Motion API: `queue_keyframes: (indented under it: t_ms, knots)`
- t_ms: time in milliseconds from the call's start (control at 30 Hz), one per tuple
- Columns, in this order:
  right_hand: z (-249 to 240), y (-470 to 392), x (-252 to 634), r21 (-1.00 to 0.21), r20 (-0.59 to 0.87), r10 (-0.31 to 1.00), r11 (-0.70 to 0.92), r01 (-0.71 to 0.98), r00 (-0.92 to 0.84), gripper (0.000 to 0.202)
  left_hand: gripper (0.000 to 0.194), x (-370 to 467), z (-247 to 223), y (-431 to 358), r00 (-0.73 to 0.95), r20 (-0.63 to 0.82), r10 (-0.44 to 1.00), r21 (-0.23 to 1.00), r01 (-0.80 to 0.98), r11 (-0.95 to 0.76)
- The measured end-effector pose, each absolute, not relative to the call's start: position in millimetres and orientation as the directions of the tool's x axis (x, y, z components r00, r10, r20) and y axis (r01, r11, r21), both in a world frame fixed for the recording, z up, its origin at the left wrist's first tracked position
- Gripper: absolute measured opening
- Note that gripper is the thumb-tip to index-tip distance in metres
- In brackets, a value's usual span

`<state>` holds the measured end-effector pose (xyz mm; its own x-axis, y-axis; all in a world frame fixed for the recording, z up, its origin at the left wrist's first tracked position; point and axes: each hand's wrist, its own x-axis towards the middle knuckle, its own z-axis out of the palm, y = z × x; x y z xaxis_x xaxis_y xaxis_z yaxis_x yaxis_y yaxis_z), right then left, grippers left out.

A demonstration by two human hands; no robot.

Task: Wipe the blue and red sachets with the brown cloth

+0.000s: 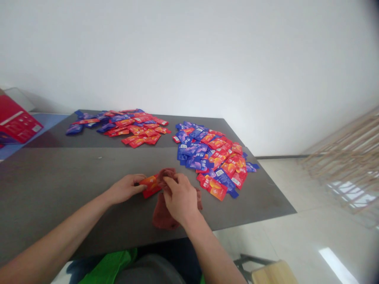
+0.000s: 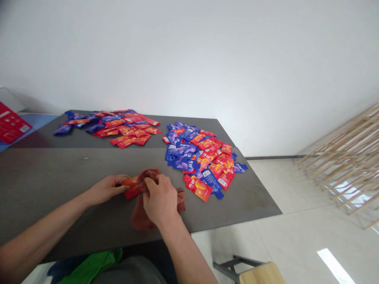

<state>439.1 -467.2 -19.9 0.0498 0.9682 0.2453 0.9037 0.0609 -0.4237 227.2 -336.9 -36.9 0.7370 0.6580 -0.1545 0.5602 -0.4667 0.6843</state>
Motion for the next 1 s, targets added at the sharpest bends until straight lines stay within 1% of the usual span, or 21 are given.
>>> queue_keyframes:
  t_ms: [100, 167, 233, 300, 367, 433, 467, 500, 567, 600, 633, 667, 700, 767, 867, 933, 1000]
  knots:
    - [-17.3, -456.4, 412.2, -0.346, 0.224, 0.969, 0.179, 0.921, -0.104, 0.023, 0.025, 215.1, -37.7, -347.2, 0.777, -0.134, 0.616, 0.775, 0.469, -0.423]
    - [-21.0, -448.6, 403.9, -0.307, 0.196, 0.968, 0.210, 0.928, -0.154, 0.021, 0.026, 210.3, -38.3, -353.0, 0.781, -0.109, 0.615, 0.801, 0.435, -0.411]
    - [-26.4, -440.3, 408.9, -0.278, 0.154, 0.975, 0.201, 0.940, -0.162, 0.021, 0.028, 208.4, -40.7, -357.6, 0.769, -0.076, 0.634, 0.800, 0.427, -0.422]
    - [-29.3, -432.4, 424.7, -0.245, 0.079, 0.991, 0.123, 0.962, -0.107, 0.022, 0.031, 208.5, -44.4, -360.3, 0.750, -0.048, 0.660, 0.780, 0.441, -0.444]
    - [-26.3, -427.8, 441.4, -0.196, 0.020, 1.000, -0.007, 0.981, 0.011, 0.023, 0.033, 209.4, -48.0, -361.3, 0.741, -0.034, 0.670, 0.758, 0.456, -0.466]
    - [-17.8, -429.5, 447.3, -0.164, 0.039, 0.993, -0.104, 0.981, 0.112, 0.024, 0.033, 210.1, -50.2, -361.7, 0.747, -0.028, 0.664, 0.748, 0.457, -0.481]
    - [-13.0, -432.9, 444.0, -0.167, 0.074, 0.990, -0.105, 0.980, 0.119, 0.024, 0.033, 210.4, -50.7, -361.9, 0.750, -0.026, 0.660, 0.747, 0.454, -0.486]
    - [-8.9, -437.4, 436.9, -0.183, 0.115, 0.990, -0.062, 0.981, 0.084, 0.025, 0.033, 210.6, -50.8, -362.3, 0.750, -0.024, 0.661, 0.750, 0.450, -0.485]
    - [-5.3, -446.4, 416.3, -0.221, 0.174, 0.981, 0.120, 0.968, -0.082, 0.031, 0.031, 211.5, -50.7, -363.7, 0.734, -0.013, 0.679, 0.767, 0.443, -0.464]
    - [-6.5, -449.2, 406.6, -0.235, 0.179, 0.970, 0.207, 0.950, -0.167, 0.034, 0.030, 212.3, -50.5, -364.6, 0.725, -0.009, 0.689, 0.773, 0.442, -0.455]
    - [-9.4, -449.8, 399.6, -0.245, 0.164, 0.962, 0.254, 0.935, -0.218, 0.035, 0.029, 213.2, -50.3, -365.4, 0.720, -0.004, 0.694, 0.771, 0.444, -0.456]
    - [-13.5, -447.7, 396.7, -0.252, 0.133, 0.964, 0.256, 0.933, -0.229, 0.034, 0.029, 214.2, -50.2, -366.2, 0.721, 0.003, 0.693, 0.761, 0.449, -0.469]
    - [-17.8, -443.0, 398.3, -0.251, 0.090, 0.976, 0.216, 0.944, -0.200, 0.033, 0.030, 215.2, -50.0, -366.8, 0.726, 0.010, 0.688, 0.742, 0.456, -0.492]
    - [-23.6, -427.8, 412.6, -0.220, 0.008, 0.997, 0.076, 0.973, -0.076, 0.031, 0.034, 216.5, -49.8, -367.5, 0.738, 0.019, 0.674, 0.702, 0.470, -0.535]
    - [-18.3, -408.2, 438.9, -0.146, -0.052, 0.997, -0.067, 0.987, 0.060, 0.030, 0.035, 216.1, -49.4, -367.6, 0.729, 0.018, 0.684, 0.691, 0.485, -0.536]
    - [-10.0, -409.6, 441.7, -0.142, -0.017, 0.997, -0.074, 0.987, 0.073, 0.031, 0.034, 215.3, -49.1, -367.4, 0.723, 0.017, 0.691, 0.700, 0.484, -0.524]
    - [-6.6, -422.6, 429.7, -0.180, 0.058, 0.998, 0.026, 0.983, -0.016, 0.031, 0.033, 215.2, -48.7, -367.6, 0.729, 0.023, 0.685, 0.711, 0.470, -0.524]
